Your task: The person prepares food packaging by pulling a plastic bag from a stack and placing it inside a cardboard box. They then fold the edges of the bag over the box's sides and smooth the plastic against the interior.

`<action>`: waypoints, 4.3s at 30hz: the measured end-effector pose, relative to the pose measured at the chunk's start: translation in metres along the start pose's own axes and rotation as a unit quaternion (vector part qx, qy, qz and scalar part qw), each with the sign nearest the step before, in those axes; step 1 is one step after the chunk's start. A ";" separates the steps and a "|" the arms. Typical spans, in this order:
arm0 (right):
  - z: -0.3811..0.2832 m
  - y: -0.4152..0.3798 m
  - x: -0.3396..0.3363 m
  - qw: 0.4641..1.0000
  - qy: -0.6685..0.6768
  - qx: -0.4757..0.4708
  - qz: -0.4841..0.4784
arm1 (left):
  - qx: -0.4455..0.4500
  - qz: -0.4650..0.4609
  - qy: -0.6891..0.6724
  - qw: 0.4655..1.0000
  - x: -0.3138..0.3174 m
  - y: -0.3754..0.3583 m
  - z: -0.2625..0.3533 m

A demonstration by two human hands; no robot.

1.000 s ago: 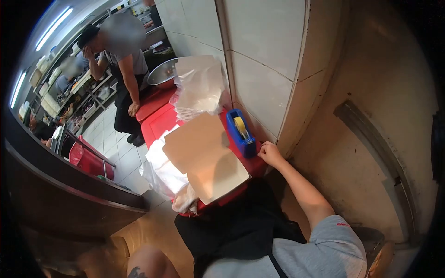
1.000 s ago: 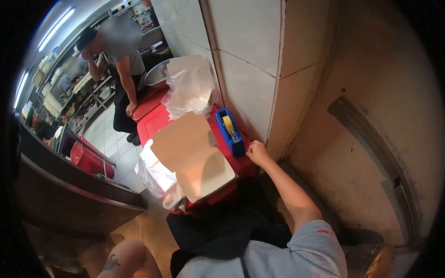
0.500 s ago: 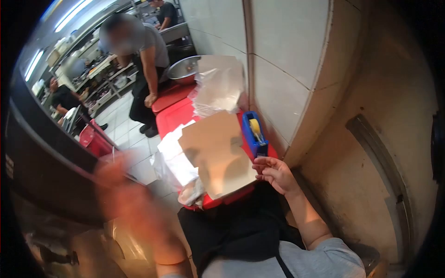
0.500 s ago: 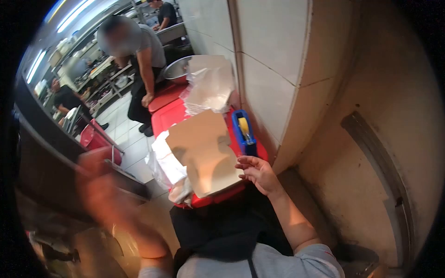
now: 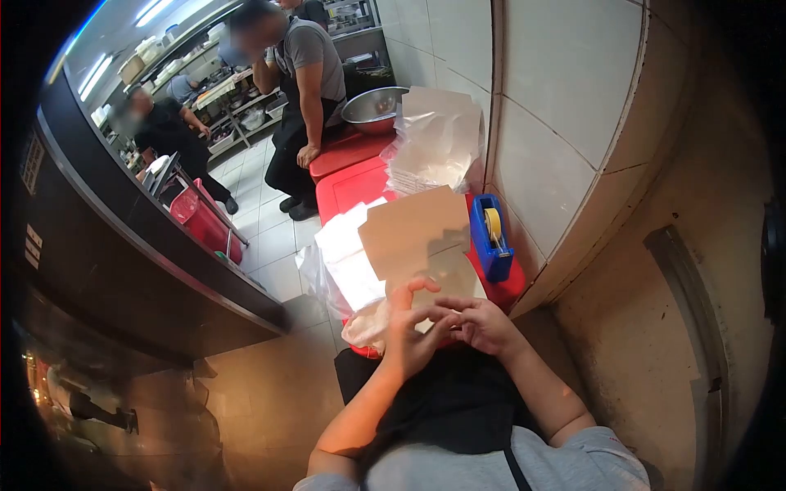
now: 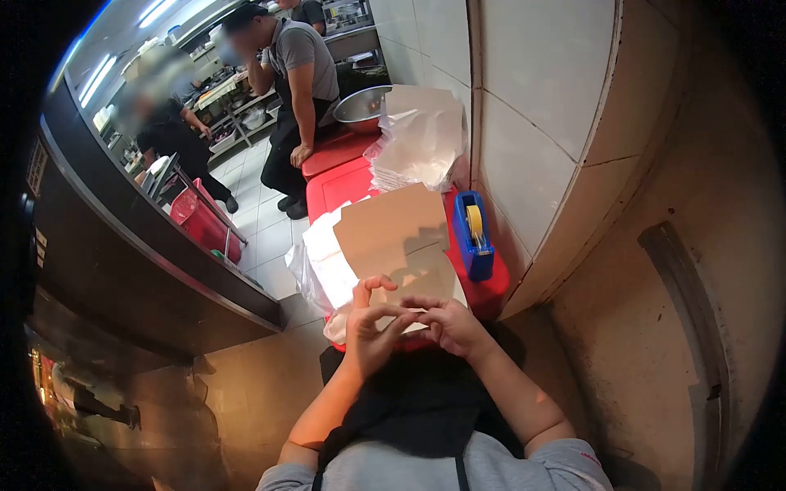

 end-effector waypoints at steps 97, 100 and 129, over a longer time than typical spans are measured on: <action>0.160 0.146 0.029 0.438 -0.830 -0.093 -0.334 | -0.283 0.381 0.142 0.869 -0.116 -0.017 -0.285; 0.140 0.161 0.037 0.640 -0.705 -0.051 -0.300 | -0.360 0.443 -0.203 0.796 -0.116 -0.026 -0.291; 0.116 0.255 0.075 0.482 -0.837 -0.219 -0.137 | -0.422 0.370 -0.493 0.665 -0.154 -0.063 -0.351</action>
Point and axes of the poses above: each hand's wrist, its own y-axis towards the middle knuckle, its own x-axis out of the palm, z = x × y, the point moved 3 cm from there along y, towards the middle knuckle, and after that the axes turned 14 degrees about -x, right-handed, at the moved point
